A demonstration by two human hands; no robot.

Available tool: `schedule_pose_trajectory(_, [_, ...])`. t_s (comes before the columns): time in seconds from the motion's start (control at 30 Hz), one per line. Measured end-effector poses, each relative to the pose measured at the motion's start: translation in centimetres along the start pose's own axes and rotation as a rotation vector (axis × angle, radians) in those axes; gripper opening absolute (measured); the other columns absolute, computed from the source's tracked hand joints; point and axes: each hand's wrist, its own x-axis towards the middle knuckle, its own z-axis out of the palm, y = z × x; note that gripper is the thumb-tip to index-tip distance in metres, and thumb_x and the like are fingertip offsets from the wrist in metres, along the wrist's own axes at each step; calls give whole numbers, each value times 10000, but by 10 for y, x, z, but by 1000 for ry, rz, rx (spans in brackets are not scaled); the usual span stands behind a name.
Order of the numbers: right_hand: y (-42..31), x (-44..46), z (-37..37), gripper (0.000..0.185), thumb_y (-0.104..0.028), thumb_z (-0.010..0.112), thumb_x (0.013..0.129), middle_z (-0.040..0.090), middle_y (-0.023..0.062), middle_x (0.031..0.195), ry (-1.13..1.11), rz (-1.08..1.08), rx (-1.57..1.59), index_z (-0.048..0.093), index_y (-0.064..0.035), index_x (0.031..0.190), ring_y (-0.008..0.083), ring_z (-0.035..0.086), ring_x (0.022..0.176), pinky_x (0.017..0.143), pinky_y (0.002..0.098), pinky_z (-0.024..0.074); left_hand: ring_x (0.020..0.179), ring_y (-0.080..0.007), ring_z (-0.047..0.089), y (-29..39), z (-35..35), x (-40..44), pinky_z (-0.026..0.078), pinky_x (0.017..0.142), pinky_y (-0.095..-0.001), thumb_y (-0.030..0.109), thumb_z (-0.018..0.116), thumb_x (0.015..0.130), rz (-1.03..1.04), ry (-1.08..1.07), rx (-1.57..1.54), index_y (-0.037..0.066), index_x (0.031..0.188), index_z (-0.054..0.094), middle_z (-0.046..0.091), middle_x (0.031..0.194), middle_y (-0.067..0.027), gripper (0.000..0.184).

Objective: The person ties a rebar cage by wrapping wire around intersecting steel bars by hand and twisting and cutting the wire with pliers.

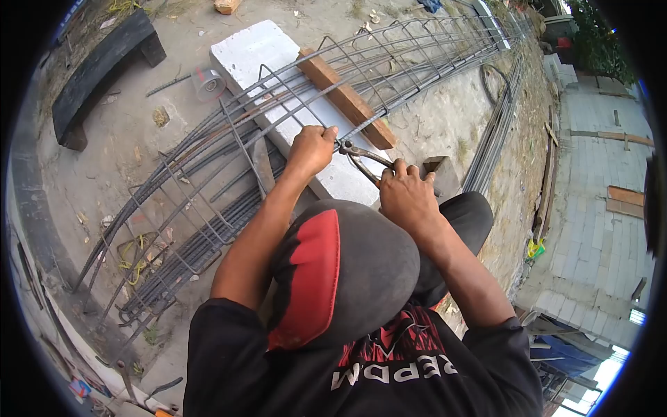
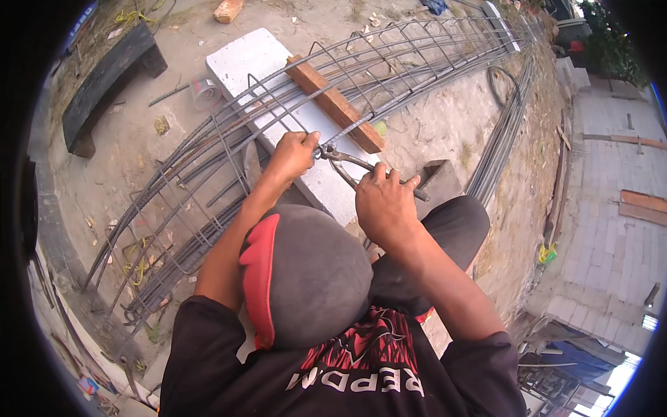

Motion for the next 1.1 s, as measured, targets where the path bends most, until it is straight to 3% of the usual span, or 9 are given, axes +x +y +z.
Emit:
schedule_pose_trajectory(0.07, [7, 1, 0, 300, -134, 545, 978, 611, 247, 1197, 32, -40, 0, 660, 96, 1132, 436, 653, 1109, 965, 745, 468, 885, -473, 695, 5, -2, -2, 519, 837, -522, 393, 583, 1037, -28, -2, 110, -54, 821, 690, 705, 880, -312, 508])
schedule_pose_trajectory(0.27, [17, 11, 3, 318, -150, 544, 1008, 663, 288, 1121, -153, -122, 239, 579, 102, 1199, 419, 698, 1045, 903, 480, 555, 901, -479, 695, 8, -4, -3, 522, 847, -525, 394, 579, 1038, -58, -28, 93, -50, 823, 692, 710, 899, -314, 505])
schedule_pose_trajectory(0.5, [53, 20, -18, 502, -168, 642, 978, 729, 228, 885, -353, -195, 829, 480, 21, 1414, 361, 730, 911, 844, 477, 550, 888, -479, 697, 4, -3, -1, 526, 838, -521, 392, 580, 1039, -43, -29, 96, -50, 812, 685, 711, 889, -312, 508])
schedule_pose_trajectory(0.7, [42, 43, -68, 410, -267, 668, 983, 744, 218, 933, -206, -225, 60, 614, -87, 1348, 406, 720, 916, 830, 522, 543, 869, -478, 698, 2, -2, 1, 527, 824, -522, 396, 587, 1035, -38, -12, 83, -48, 783, 681, 708, 864, -309, 518])
schedule_pose_trajectory(0.77, [35, 70, -100, 374, -246, 773, 901, 751, 204, 904, -344, -321, -80, 667, -4, 1167, 374, 743, 851, 769, 492, 578, 828, -466, 698, 1, -1, 0, 524, 800, -521, 398, 587, 1035, -7, 2, 98, -44, 763, 677, 706, 830, -297, 527])
schedule_pose_trajectory(0.87, [23, 84, -137, 387, -184, 775, 891, 739, 201, 866, -580, -208, -150, 633, 13, 1192, 337, 754, 789, 652, 458, 588, 786, -446, 695, 5, -3, -1, 522, 776, -517, 396, 583, 1039, -81, -30, 55, -41, 753, 673, 701, 793, -282, 530])
schedule_pose_trajectory(0.93, [27, 83, -128, 228, -154, 767, 886, 749, 131, 804, -132, -548, -395, 707, 14, 1028, 289, 767, 776, 569, 429, 579, 775, -438, 693, 7, -4, -1, 520, 770, -514, 395, 581, 1041, -64, -26, 70, -40, 753, 670, 699, 786, -278, 529])
schedule_pose_trajectory(1.03, [48, 54, -86, 224, -167, 593, 1018, 720, 107, 899, 454, -837, -493, 626, -17, 1182, 302, 761, 835, 590, 451, 590, 762, -429, 691, 11, -5, -6, 515, 761, -511, 397, 576, 1044, -67, -10, 72, -39, 754, 664, 698, 780, -272, 531])
schedule_pose_trajectory(1.1, [53, 33, -70, 222, -180, 561, 1036, 729, 139, 945, 517, -757, -545, 649, -7, 1145, 262, 755, 852, 588, 390, 596, 761, -428, 691, 10, -7, -6, 513, 760, -512, 400, 574, 1046, -70, -5, 76, -38, 754, 661, 699, 781, -270, 534])
